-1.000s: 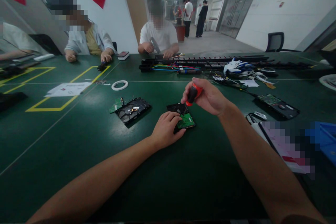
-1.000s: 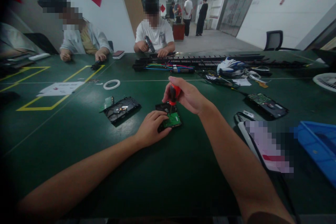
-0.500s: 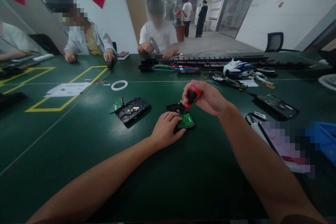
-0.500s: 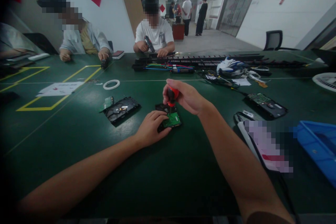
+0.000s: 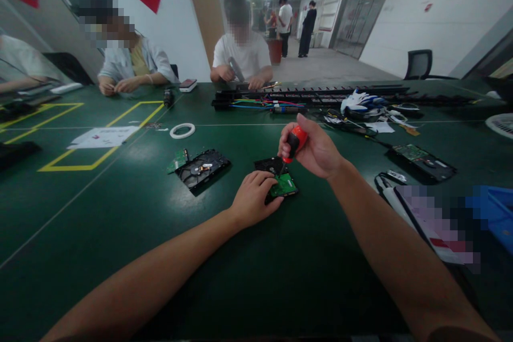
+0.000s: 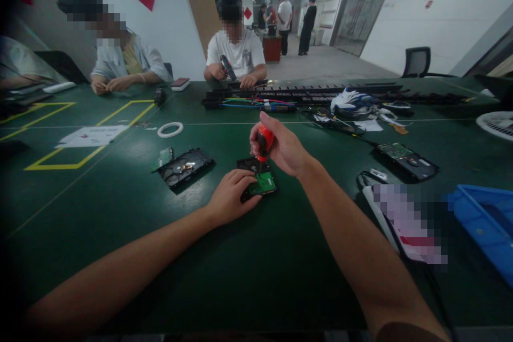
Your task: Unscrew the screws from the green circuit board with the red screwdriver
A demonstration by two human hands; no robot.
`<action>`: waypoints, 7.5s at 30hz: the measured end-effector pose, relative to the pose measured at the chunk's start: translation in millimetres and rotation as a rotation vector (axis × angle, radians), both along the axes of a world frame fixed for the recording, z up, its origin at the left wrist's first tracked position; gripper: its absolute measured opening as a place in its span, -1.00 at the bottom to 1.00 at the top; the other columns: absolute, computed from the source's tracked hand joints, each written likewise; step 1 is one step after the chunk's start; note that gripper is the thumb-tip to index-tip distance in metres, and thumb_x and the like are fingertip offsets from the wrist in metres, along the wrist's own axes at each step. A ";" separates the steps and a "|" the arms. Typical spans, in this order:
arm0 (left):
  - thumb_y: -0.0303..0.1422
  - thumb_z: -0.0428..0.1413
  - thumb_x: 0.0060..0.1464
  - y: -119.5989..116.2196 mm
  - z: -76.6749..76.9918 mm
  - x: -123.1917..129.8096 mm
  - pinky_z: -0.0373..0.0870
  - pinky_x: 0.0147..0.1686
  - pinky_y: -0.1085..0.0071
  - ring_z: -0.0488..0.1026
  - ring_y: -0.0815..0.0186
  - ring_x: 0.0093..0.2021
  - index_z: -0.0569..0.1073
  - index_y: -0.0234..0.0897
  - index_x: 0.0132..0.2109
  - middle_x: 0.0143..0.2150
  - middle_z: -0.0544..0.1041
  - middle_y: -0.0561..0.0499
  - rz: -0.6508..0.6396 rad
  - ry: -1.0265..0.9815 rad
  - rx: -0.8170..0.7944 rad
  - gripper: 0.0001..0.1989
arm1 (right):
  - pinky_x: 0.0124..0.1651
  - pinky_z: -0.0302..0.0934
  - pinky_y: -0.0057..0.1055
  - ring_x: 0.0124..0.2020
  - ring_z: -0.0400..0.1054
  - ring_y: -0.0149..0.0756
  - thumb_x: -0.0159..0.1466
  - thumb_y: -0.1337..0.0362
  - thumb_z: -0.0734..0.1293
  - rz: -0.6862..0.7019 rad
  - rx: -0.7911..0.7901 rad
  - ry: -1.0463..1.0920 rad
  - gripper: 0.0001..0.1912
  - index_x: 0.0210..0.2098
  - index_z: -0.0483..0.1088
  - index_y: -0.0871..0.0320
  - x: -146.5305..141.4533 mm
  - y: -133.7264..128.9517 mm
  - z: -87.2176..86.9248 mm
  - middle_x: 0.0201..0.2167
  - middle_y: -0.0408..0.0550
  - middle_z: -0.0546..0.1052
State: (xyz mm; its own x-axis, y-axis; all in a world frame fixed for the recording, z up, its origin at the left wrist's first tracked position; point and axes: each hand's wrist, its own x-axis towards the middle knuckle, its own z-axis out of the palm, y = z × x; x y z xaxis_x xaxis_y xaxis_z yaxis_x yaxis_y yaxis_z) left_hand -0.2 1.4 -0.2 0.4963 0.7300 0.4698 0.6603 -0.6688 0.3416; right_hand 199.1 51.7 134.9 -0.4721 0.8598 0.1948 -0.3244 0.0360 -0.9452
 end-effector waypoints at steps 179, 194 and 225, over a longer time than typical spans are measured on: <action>-0.18 0.30 0.28 1.3 -2.0 -0.9 0.45 0.28 -0.09 0.49 -0.03 0.23 0.51 -0.17 0.13 0.19 0.56 -0.14 -0.002 0.011 0.009 -0.65 | -0.07 0.47 -0.28 -0.23 0.54 -0.22 0.28 -0.02 0.50 -0.082 0.006 0.013 -0.69 -0.33 0.57 0.11 7.0 4.3 -1.3 -0.33 -0.07 0.61; -0.18 0.30 0.27 0.9 -2.3 -1.2 0.45 0.27 -0.10 0.49 -0.04 0.23 0.52 -0.18 0.13 0.18 0.56 -0.15 -0.002 -0.002 0.009 -0.65 | -0.23 0.37 -0.33 -0.39 0.40 -0.33 0.31 -0.22 0.40 -0.130 -0.012 0.058 -0.50 -0.26 0.61 0.13 4.0 8.1 -0.5 -0.42 -0.12 0.50; -0.19 0.30 0.28 0.0 -0.1 -0.4 0.46 0.27 -0.10 0.48 -0.04 0.23 0.51 -0.18 0.13 0.18 0.56 -0.15 -0.003 0.008 0.002 -0.65 | -0.18 0.41 -0.27 -0.36 0.43 -0.30 0.30 -0.18 0.44 -0.161 0.023 0.058 -0.58 -0.34 0.53 0.07 2.4 6.1 -1.6 -0.38 -0.12 0.50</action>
State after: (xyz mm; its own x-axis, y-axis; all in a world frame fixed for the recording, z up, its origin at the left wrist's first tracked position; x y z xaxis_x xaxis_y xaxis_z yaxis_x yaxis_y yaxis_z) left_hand -0.6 1.4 -0.3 0.5025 0.7276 0.4670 0.6611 -0.6715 0.3347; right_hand 201.5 57.8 133.3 -0.3160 0.9183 0.2385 -0.3664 0.1138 -0.9235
